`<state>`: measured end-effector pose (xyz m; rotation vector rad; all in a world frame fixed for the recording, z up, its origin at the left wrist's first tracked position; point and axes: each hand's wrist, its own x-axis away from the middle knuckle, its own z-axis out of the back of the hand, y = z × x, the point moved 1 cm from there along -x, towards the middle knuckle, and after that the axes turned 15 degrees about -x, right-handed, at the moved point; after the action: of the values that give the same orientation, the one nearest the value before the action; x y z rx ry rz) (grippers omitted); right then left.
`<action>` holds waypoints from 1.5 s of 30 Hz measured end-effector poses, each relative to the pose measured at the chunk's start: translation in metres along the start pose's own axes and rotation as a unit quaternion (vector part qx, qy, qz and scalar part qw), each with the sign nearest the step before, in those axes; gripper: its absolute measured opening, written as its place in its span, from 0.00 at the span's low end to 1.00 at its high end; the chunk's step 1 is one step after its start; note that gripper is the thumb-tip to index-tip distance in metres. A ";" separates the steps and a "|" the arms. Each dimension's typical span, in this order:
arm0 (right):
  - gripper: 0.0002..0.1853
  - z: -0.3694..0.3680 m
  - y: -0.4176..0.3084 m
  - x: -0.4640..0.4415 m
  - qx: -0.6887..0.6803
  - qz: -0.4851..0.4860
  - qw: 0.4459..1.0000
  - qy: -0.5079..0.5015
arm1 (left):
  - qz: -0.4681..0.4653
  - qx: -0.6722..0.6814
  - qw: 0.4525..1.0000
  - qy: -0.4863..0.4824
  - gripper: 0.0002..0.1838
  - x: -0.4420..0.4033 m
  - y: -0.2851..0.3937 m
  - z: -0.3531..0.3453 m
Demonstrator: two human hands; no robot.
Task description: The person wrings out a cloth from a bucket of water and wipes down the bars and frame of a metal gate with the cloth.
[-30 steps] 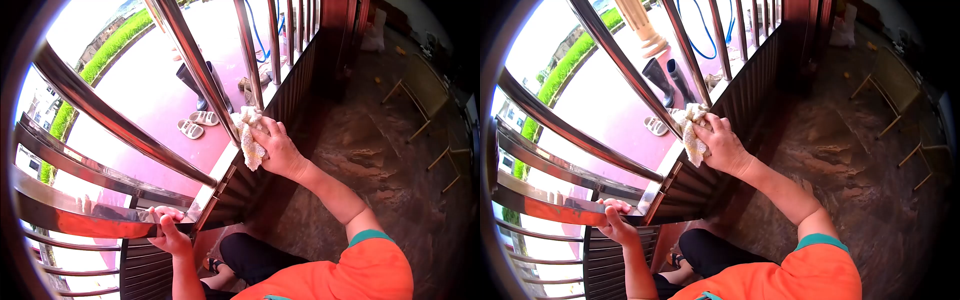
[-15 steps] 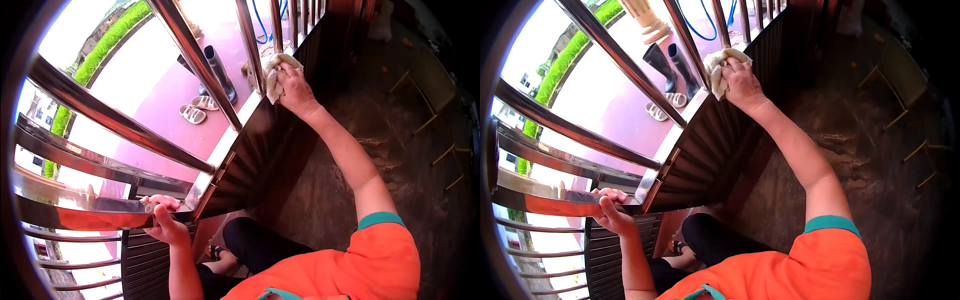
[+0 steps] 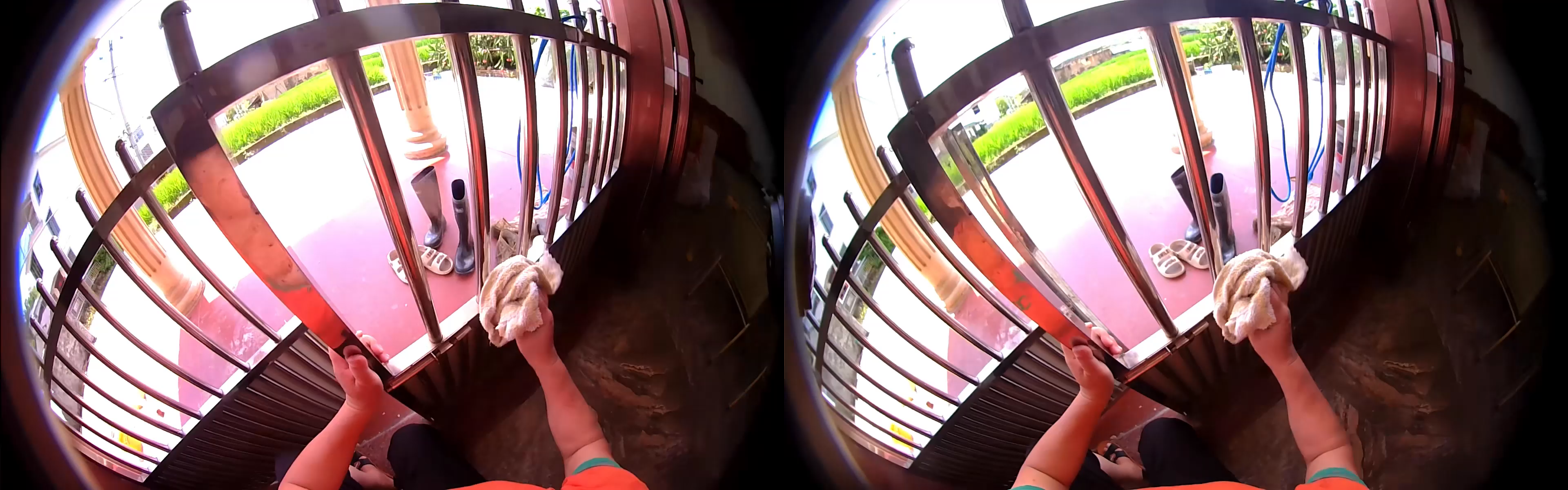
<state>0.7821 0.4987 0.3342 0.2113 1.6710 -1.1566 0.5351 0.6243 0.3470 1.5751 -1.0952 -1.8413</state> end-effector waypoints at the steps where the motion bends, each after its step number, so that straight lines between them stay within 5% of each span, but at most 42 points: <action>1: 0.24 -0.013 -0.016 -0.014 0.027 0.047 0.998 -0.010 | 0.001 0.009 1.000 0.003 0.36 0.000 -0.001 0.000; 5: 0.29 -0.065 -0.032 -0.053 0.043 0.141 0.988 0.047 | 0.009 -0.003 1.000 0.015 0.33 0.001 0.003 0.000; 7: 0.34 -0.074 0.005 -0.067 0.020 0.011 0.997 0.070 | 0.002 -0.011 1.000 0.016 0.31 0.002 0.002 0.003; 8: 0.37 -0.076 0.000 -0.082 0.019 0.022 0.997 0.077 | -0.007 -0.012 1.000 0.017 0.31 0.001 0.002 0.003; 14: 0.31 -0.072 -0.097 -0.228 -0.033 0.063 0.996 0.060 | -0.017 -0.011 1.000 0.002 0.27 0.002 0.008 0.002; 16: 0.18 -0.071 -0.130 -0.286 -0.051 0.061 0.995 0.060 | -0.015 -0.006 1.000 0.001 0.26 0.001 0.004 0.002; 17: 0.14 -0.070 -0.141 -0.281 -0.112 0.058 0.990 0.069 | -0.017 -0.004 1.000 0.001 0.25 0.001 0.003 0.003; 20: 0.22 -0.079 -0.107 -0.256 -0.075 0.147 0.981 0.099 | -0.022 0.012 1.000 -0.007 0.23 0.002 0.000 0.004; 22: 0.28 -0.082 -0.097 -0.209 -0.073 0.070 0.990 0.096 | -0.028 0.007 1.000 -0.011 0.21 0.002 -0.002 0.004; 24: 0.29 -0.076 -0.065 -0.155 0.099 0.164 0.978 0.078 | -0.029 0.012 0.999 -0.017 0.22 0.002 -0.005 0.004; 27: 0.29 -0.067 -0.018 -0.073 0.016 0.018 1.000 0.004 | -0.037 -0.002 0.999 -0.020 0.21 0.002 -0.004 0.005; 29: 0.26 -0.054 0.011 -0.033 0.052 0.023 0.998 0.007 | -0.038 0.000 0.999 -0.010 0.08 0.003 -0.005 0.006; 31: 0.26 -0.052 -0.011 -0.011 -0.058 0.027 0.998 -0.004 | -0.024 0.040 0.999 -0.014 0.07 0.003 -0.005 0.004; 32: 0.26 -0.061 -0.034 -0.015 -0.028 0.100 0.994 -0.043 | -0.024 0.024 0.999 -0.005 0.07 0.004 -0.003 0.003; 34: 0.33 -0.090 -0.092 -0.040 0.251 0.315 0.914 -0.058 | -0.019 0.012 1.000 -0.009 0.07 0.006 -0.007 0.004; 36: 0.43 -0.108 -0.133 -0.073 0.216 0.184 0.956 -0.073 | -0.011 0.007 1.000 -0.005 0.08 0.007 -0.002 0.004; 39: 0.35 -0.136 -0.138 -0.159 0.002 0.203 0.979 0.029 | -0.025 -0.011 0.999 -0.017 0.11 0.007 -0.001 0.004; 43: 0.30 -0.132 -0.178 -0.235 -0.221 0.048 0.974 -0.017 | 0.001 0.007 1.000 0.005 0.13 0.008 -0.004 0.002; 45: 0.26 -0.137 -0.161 -0.218 -0.078 0.179 0.978 0.069 | 0.000 -0.029 1.000 0.006 0.17 0.007 -0.011 0.003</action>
<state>0.6892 0.6034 0.6037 0.4809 1.7477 -0.7523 0.5322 0.6262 0.3337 1.5513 -1.0283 -1.8443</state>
